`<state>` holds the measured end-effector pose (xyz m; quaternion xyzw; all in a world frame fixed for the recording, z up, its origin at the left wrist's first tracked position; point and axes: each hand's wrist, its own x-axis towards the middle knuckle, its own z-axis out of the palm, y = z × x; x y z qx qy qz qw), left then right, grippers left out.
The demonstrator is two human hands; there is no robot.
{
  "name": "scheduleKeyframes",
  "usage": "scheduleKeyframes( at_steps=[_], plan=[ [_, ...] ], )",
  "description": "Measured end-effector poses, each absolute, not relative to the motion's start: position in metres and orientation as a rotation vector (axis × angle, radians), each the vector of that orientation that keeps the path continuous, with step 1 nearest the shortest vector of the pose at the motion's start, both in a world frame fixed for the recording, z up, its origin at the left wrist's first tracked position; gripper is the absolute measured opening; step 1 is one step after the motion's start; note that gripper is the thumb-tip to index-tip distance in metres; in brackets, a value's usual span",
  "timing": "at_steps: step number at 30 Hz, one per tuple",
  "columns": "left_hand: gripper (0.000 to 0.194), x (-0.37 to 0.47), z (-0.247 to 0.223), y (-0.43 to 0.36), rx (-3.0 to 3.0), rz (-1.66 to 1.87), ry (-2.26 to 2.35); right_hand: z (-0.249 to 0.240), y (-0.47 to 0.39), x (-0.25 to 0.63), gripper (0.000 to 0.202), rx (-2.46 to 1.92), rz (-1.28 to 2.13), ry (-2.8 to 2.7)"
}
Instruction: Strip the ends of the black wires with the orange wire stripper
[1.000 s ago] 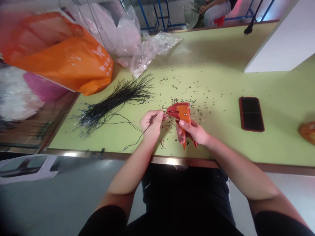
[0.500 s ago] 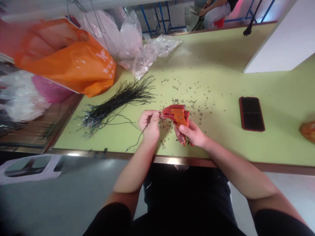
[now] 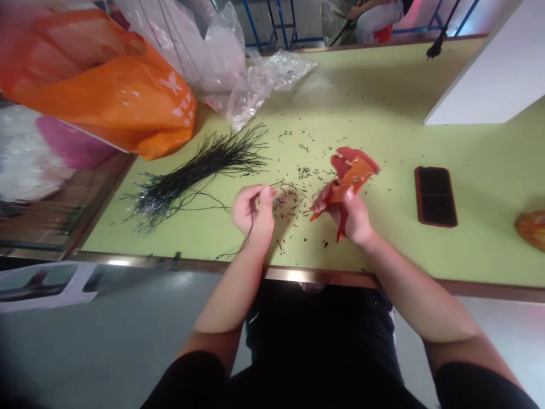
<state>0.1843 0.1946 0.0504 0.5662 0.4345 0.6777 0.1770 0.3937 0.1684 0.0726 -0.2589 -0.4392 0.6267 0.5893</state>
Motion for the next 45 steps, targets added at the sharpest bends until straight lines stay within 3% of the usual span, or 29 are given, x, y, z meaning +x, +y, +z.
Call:
scheduleKeyframes(
  at_steps=[6, 13, 17, 22, 27, 45],
  plan=[
    [0.006, 0.193, 0.058, 0.181, 2.143, 1.914, 1.047, 0.049, 0.159, 0.374, 0.062, -0.640, 1.624, -1.096],
    [0.010, 0.194, 0.052, 0.179, 2.283, 1.601, 1.011, 0.045, 0.158, 0.373, 0.066, -0.714, 1.635, -1.112],
    [0.023, 0.192, 0.052, 0.177, 2.356, 1.669, 0.873, 0.043, 0.157, 0.372, 0.069, -0.792, 1.629, -1.059],
    [0.019, 0.195, 0.054, 0.177, 2.402, 1.737, 0.872, 0.044, 0.154, 0.370, 0.071, -0.814, 1.628, -1.043],
    [0.029, 0.199, 0.059, 0.178, 2.407, 1.825, 0.753, 0.042, 0.153, 0.371, 0.076, -0.865, 1.608, -1.061],
    [0.039, 0.194, 0.064, 0.175, 2.433, 1.809, 0.706, 0.051, 0.152, 0.374, 0.079, -0.969, 1.594, -1.112]
  ],
)
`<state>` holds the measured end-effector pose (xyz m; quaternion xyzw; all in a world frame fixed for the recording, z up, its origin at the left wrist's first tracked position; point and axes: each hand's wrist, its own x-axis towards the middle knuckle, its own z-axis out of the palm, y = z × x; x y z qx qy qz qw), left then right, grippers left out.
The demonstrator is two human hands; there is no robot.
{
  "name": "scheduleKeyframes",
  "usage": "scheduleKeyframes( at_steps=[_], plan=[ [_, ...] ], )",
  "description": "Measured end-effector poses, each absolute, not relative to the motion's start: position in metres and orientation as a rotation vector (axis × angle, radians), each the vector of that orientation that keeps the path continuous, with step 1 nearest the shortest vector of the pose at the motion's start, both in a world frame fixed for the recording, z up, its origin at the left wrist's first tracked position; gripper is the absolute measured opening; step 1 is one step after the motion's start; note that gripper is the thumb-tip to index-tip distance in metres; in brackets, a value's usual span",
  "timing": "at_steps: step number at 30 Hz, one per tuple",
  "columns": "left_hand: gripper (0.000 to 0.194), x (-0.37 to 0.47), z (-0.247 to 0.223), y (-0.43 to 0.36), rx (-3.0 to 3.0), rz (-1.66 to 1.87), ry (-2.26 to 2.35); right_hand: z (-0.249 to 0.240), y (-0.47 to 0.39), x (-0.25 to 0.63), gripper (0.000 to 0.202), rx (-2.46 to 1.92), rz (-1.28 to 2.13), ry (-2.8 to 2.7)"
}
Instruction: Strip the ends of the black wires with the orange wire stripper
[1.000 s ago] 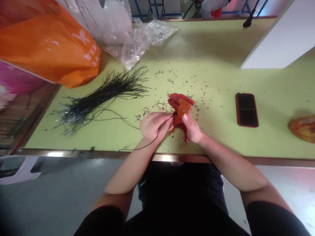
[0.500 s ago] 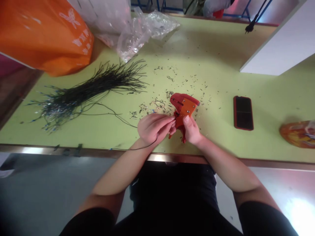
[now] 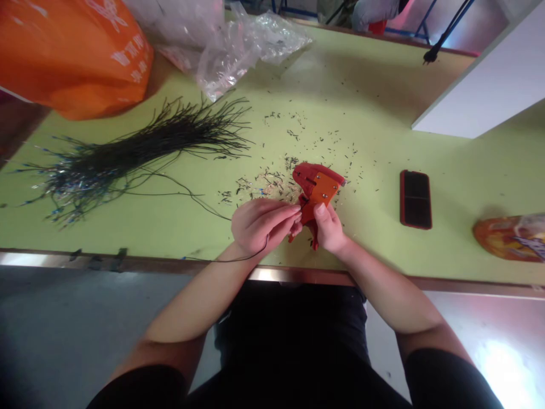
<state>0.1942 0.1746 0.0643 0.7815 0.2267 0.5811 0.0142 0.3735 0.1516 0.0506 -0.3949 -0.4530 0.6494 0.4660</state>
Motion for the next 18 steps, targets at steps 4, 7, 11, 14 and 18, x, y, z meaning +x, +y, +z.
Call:
scheduleKeyframes(
  at_steps=[4, 7, 11, 14, 18],
  plan=[
    [0.035, 0.1920, 0.0627, 0.1732, 2.431, 1.754, 0.709, 0.0502, 0.1505, 0.3738, 0.079, -0.987, 1.610, -1.126],
    [0.032, 0.1911, 0.0633, 0.1725, 2.440, 1.727, 0.717, 0.0520, 0.1501, 0.3740, 0.079, -0.962, 1.606, -1.135],
    [0.031, 0.1912, 0.0658, 0.1726, 2.451, 1.736, 0.721, 0.0531, 0.1505, 0.3772, 0.076, -0.965, 1.555, -1.160],
    [0.031, 0.1924, 0.0685, 0.1730, 2.464, 1.784, 0.728, 0.0520, 0.1509, 0.3797, 0.077, -0.958, 1.549, -1.180],
    [0.027, 0.1939, 0.0704, 0.1726, 2.481, 1.812, 0.731, 0.0506, 0.1506, 0.3796, 0.076, -0.898, 1.541, -1.190]
  ],
)
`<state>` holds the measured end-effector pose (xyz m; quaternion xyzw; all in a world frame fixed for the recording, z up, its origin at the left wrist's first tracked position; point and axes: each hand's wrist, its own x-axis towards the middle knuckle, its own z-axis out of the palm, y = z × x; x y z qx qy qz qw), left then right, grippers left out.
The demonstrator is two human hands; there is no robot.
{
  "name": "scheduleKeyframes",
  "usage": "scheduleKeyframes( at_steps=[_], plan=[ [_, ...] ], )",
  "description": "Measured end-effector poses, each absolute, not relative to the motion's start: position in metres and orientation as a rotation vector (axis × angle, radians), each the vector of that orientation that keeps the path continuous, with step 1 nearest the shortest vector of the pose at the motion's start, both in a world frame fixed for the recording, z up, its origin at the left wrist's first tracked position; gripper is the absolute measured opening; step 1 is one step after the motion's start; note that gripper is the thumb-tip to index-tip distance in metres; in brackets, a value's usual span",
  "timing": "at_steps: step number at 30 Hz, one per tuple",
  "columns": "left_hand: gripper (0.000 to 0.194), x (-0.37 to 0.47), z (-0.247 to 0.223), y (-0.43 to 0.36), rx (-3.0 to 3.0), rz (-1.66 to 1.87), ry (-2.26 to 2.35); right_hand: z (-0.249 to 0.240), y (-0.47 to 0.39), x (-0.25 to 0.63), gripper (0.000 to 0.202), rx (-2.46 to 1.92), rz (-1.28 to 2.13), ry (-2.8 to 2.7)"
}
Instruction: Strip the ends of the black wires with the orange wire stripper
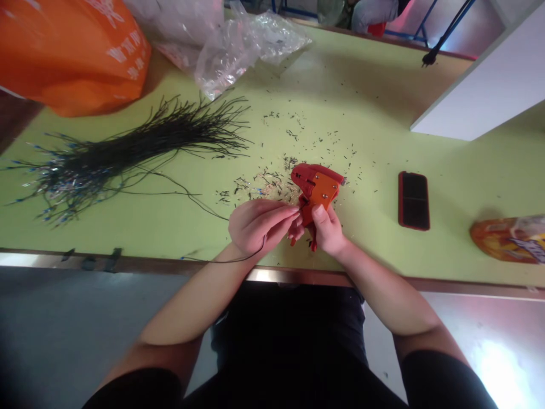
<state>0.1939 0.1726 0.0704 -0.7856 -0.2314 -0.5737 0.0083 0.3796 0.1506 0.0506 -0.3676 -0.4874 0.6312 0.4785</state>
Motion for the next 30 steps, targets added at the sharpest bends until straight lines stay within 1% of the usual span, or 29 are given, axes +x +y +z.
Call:
scheduleKeyframes(
  at_steps=[7, 11, 21, 25, 28, 30],
  plan=[
    [0.021, 0.195, 0.066, 0.171, -2.419, -1.774, -0.796, 0.055, 0.152, 0.376, 0.076, -0.840, 1.518, -1.191],
    [0.019, 0.195, 0.066, 0.170, -2.417, -1.771, -0.793, 0.058, 0.152, 0.373, 0.072, -0.783, 1.525, -1.159],
    [0.023, 0.194, 0.066, 0.170, -2.426, -1.753, -0.778, 0.057, 0.151, 0.372, 0.069, -0.711, 1.591, -1.148],
    [0.024, 0.196, 0.065, 0.169, -2.425, -1.763, -0.777, 0.059, 0.150, 0.372, 0.071, -0.754, 1.618, -1.119],
    [0.022, 0.197, 0.064, 0.171, -2.419, -1.855, -0.814, 0.064, 0.155, 0.376, 0.071, -0.751, 1.640, -1.096],
    [0.016, 0.198, 0.063, 0.173, -2.391, -2.019, -0.862, 0.069, 0.161, 0.383, 0.072, -0.679, 1.697, -1.095]
  ],
)
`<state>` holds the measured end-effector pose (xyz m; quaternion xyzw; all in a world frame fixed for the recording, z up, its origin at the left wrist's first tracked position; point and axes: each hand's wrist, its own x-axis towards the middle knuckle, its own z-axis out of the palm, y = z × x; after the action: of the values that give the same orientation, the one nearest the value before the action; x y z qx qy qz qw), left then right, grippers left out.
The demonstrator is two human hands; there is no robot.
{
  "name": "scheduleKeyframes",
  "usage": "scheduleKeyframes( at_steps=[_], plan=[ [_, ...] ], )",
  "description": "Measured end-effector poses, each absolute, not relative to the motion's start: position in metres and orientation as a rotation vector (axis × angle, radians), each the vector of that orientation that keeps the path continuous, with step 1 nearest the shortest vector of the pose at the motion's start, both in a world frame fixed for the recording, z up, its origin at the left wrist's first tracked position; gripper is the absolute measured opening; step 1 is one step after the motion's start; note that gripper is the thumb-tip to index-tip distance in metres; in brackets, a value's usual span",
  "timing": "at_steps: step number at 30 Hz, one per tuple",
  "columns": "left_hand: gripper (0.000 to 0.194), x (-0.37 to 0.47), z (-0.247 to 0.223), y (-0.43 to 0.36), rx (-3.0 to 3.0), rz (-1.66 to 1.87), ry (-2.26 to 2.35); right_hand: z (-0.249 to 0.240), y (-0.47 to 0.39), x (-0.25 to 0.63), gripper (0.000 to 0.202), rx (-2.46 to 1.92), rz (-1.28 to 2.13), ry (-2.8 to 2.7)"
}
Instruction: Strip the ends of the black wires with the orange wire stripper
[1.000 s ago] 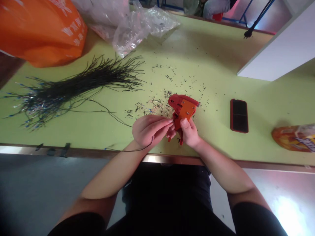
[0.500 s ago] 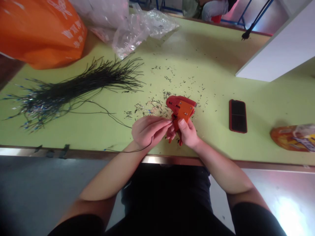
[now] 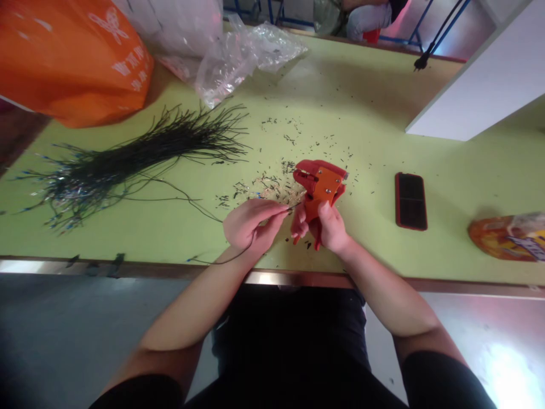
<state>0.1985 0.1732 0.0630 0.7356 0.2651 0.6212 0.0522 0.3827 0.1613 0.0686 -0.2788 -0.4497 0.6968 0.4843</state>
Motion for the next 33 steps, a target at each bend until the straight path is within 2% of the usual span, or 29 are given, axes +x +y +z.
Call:
scheduleKeyframes(
  at_steps=[3, 8, 20, 33],
  plan=[
    [0.003, 0.199, 0.062, 0.176, 1.894, 1.889, 0.894, 0.072, 0.170, 0.397, 0.080, -0.539, 1.848, -1.139],
    [0.020, 0.199, 0.060, 0.182, 1.530, 1.798, 0.931, 0.066, 0.169, 0.410, 0.085, -0.460, 2.041, -1.261],
    [0.017, 0.195, 0.058, 0.190, 1.857, 1.896, 0.898, 0.061, 0.163, 0.404, 0.078, -0.513, 2.055, -1.331],
    [0.032, 0.190, 0.055, 0.194, 1.991, 1.845, 1.063, 0.063, 0.158, 0.390, 0.071, -0.607, 1.952, -1.292]
  ],
)
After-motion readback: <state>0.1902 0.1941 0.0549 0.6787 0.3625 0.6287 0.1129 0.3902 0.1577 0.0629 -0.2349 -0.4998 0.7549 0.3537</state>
